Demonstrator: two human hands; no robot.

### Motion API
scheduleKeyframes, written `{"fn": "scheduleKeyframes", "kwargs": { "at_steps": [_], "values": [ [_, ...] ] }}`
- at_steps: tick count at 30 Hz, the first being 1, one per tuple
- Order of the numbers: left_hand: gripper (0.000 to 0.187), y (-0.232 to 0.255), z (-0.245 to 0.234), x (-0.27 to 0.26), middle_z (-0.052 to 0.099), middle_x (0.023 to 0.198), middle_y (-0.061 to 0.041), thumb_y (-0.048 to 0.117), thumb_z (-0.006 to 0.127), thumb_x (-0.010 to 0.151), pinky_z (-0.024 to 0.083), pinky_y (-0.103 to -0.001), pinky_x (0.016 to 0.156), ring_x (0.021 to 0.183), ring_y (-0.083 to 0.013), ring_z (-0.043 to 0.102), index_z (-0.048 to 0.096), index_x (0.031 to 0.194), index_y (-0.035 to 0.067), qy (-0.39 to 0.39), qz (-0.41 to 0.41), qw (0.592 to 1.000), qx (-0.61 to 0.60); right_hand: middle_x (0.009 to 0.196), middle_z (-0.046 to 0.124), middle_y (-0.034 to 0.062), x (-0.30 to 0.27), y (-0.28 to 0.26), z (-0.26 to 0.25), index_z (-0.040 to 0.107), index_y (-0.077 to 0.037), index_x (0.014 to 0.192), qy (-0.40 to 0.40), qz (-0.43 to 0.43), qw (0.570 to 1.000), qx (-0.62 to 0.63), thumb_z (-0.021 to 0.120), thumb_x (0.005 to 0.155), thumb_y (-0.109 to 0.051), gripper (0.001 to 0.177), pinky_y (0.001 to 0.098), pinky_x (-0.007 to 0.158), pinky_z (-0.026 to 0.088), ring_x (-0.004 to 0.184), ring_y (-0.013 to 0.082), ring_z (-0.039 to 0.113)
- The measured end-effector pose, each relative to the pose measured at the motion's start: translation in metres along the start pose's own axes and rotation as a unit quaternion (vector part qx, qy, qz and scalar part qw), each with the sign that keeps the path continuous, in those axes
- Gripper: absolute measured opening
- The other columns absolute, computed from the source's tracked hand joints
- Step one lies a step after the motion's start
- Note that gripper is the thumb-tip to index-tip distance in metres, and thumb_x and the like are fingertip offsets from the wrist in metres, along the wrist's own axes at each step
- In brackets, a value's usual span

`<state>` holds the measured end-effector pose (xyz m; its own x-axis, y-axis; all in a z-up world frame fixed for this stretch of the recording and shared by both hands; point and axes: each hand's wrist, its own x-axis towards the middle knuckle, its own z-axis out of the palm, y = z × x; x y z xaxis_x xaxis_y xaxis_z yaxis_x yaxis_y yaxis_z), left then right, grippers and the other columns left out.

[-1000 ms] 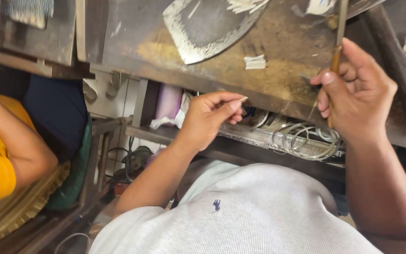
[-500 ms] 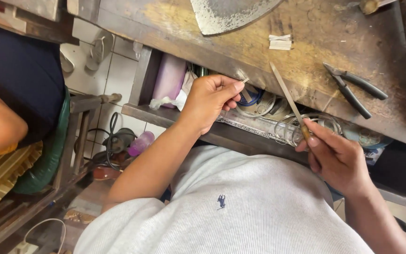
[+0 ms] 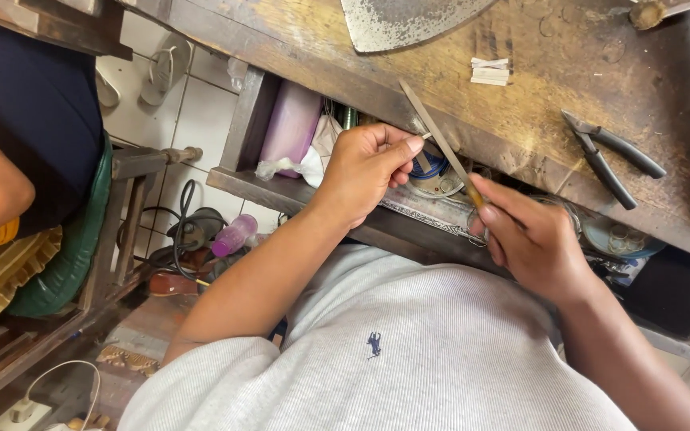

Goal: The person is crafting small metal jewelry components by cutting metal strips with pliers, flattening them with a hammer on an anvil, and smoothing the edges with a file.

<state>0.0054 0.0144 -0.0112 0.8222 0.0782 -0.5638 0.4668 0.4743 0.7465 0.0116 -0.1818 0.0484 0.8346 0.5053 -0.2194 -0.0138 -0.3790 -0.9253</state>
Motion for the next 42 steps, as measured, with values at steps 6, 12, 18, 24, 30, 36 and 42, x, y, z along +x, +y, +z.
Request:
{"fn": "scheduleKeyframes", "kwargs": {
  "at_steps": [6,12,18,24,30,36,42],
  "values": [
    [0.014,0.0,0.001,0.001,0.056,0.052,-0.007,0.013,0.065,0.074,0.043,-0.016,0.038,0.043,-0.008,0.055,0.061,0.075,-0.001,0.001,-0.002,1.0,-0.016,0.048,0.059,0.0128,-0.026,0.011,-0.007,0.055,0.001,0.111,0.017,0.034,0.999,-0.022,0.049,0.08,0.003,0.032,0.0232,0.026,0.037,0.024,0.0138,0.045],
    [0.013,0.001,0.001,0.0,0.055,0.052,-0.006,0.013,0.064,0.074,0.043,-0.016,0.039,0.043,-0.0077,0.054,0.061,0.075,0.0,0.007,0.012,1.0,-0.002,0.063,0.061,0.0172,0.019,-0.008,0.011,0.053,0.006,0.113,0.008,-0.05,0.999,-0.019,0.047,0.084,0.006,0.029,0.0244,0.032,0.039,0.032,0.0144,0.048],
    [0.013,0.002,0.002,-0.002,0.055,0.052,-0.006,0.012,0.064,0.074,0.043,-0.016,0.039,0.043,-0.0077,0.054,0.061,0.075,0.0,0.005,-0.003,1.0,-0.014,0.06,0.062,0.0169,-0.015,0.001,-0.008,0.055,0.002,0.111,0.012,0.022,0.999,-0.047,0.048,0.08,0.005,0.032,0.0258,0.029,0.037,0.028,0.0151,0.048],
    [0.011,-0.003,0.001,0.001,0.054,0.052,-0.004,0.012,0.062,0.076,0.043,-0.017,0.04,0.044,-0.0078,0.053,0.06,0.076,0.001,0.002,-0.01,1.0,-0.009,0.059,0.061,0.0144,-0.009,0.002,-0.002,0.056,-0.001,0.112,0.025,0.005,0.999,-0.045,0.048,0.082,0.003,0.031,0.0264,0.031,0.039,0.03,0.0155,0.049],
    [0.005,0.007,0.005,-0.022,0.051,0.047,-0.006,0.002,0.058,0.077,0.041,-0.018,0.044,0.044,-0.0093,0.049,0.061,0.073,0.002,-0.086,0.047,0.992,0.083,0.065,0.063,0.0124,0.02,-0.035,-0.002,0.058,0.0,0.11,0.061,-0.067,0.995,-0.033,0.053,0.082,0.001,0.027,0.0248,0.037,0.04,0.037,0.0136,0.051],
    [0.006,0.006,0.021,-0.041,0.056,0.049,-0.004,0.001,0.061,0.073,0.043,-0.016,0.05,0.048,-0.0037,0.05,0.065,0.075,0.005,-0.19,0.086,0.964,0.166,0.073,0.063,0.0149,0.007,-0.031,-0.006,0.055,0.002,0.114,0.083,-0.052,0.994,-0.04,0.067,0.07,0.003,0.045,0.0259,0.04,0.042,0.042,0.014,0.05],
    [0.019,-0.016,0.02,-0.038,0.061,0.067,-0.008,-0.002,0.069,0.071,0.049,-0.018,0.06,0.063,-0.0068,0.059,0.063,0.089,-0.002,-0.217,0.073,0.974,0.0,0.071,0.06,0.0172,-0.006,-0.014,-0.002,0.046,0.006,0.118,0.117,-0.034,0.986,0.115,0.059,0.071,0.013,0.049,0.0188,0.031,0.043,0.036,0.0108,0.05]
  ]
}}
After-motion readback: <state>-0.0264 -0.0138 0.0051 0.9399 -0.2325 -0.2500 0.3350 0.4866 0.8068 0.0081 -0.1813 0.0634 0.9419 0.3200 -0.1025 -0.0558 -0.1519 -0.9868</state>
